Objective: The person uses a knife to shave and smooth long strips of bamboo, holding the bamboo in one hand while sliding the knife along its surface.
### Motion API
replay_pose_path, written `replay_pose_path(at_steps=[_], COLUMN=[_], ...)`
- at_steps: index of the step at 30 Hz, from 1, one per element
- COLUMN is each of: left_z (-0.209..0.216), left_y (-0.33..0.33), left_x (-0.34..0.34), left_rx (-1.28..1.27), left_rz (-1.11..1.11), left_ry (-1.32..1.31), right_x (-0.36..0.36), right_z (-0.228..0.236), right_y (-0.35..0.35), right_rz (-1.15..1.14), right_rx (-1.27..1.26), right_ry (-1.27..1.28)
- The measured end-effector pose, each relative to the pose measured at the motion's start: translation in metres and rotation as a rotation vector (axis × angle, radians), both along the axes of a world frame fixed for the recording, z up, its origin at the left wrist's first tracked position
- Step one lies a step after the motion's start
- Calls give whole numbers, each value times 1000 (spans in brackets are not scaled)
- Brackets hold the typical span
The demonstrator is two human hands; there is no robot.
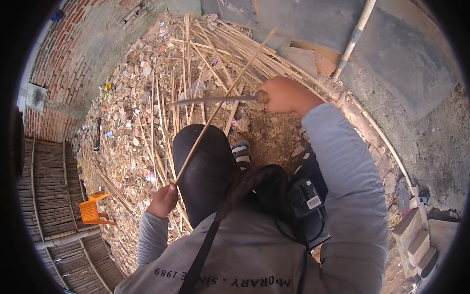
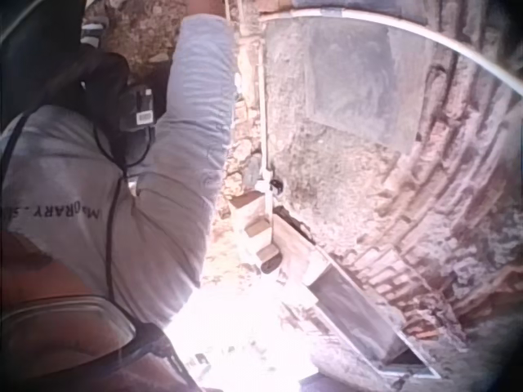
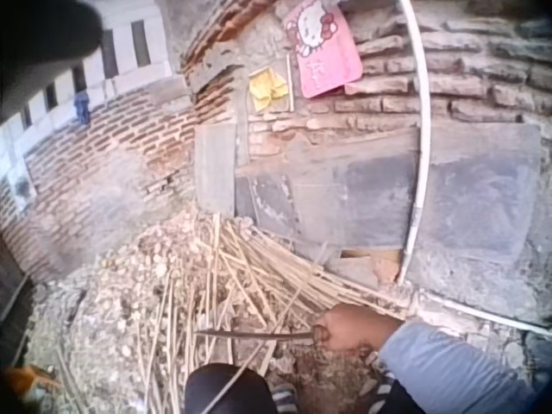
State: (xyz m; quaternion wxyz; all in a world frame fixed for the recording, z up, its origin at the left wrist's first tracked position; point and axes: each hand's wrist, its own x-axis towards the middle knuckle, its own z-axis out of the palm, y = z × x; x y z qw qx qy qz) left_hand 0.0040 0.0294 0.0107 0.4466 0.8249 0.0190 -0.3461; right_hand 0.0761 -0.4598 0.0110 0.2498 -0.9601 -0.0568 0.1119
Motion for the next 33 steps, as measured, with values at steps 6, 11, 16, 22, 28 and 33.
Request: replay_pose_path(at_steps=[6,11,16,22,28,33], left_z=[16,0,-1,0,-3,-1], left_y=[-21,-21,-23,-19,-17,-10], left_x=[3,-12,-3,-11,-2,1], left_rx=[52,158,192,139,218,194], left_rz=[-119,-186,-261,-207,-272,-253], left_ry=[-127,-503,-540,-511,-610,-523], right_x=[-4,-1,-2,-7,0,-10], right_z=[-17,7,-18,12,-29,8], right_y=[-28,-2,-49,7,-45,10], right_rz=[-219,29,-217,13,-250,-33], right_rx=[47,-19,42,-129,-46,-108], right_ry=[-103,-46,-94,-143,-179,-160])
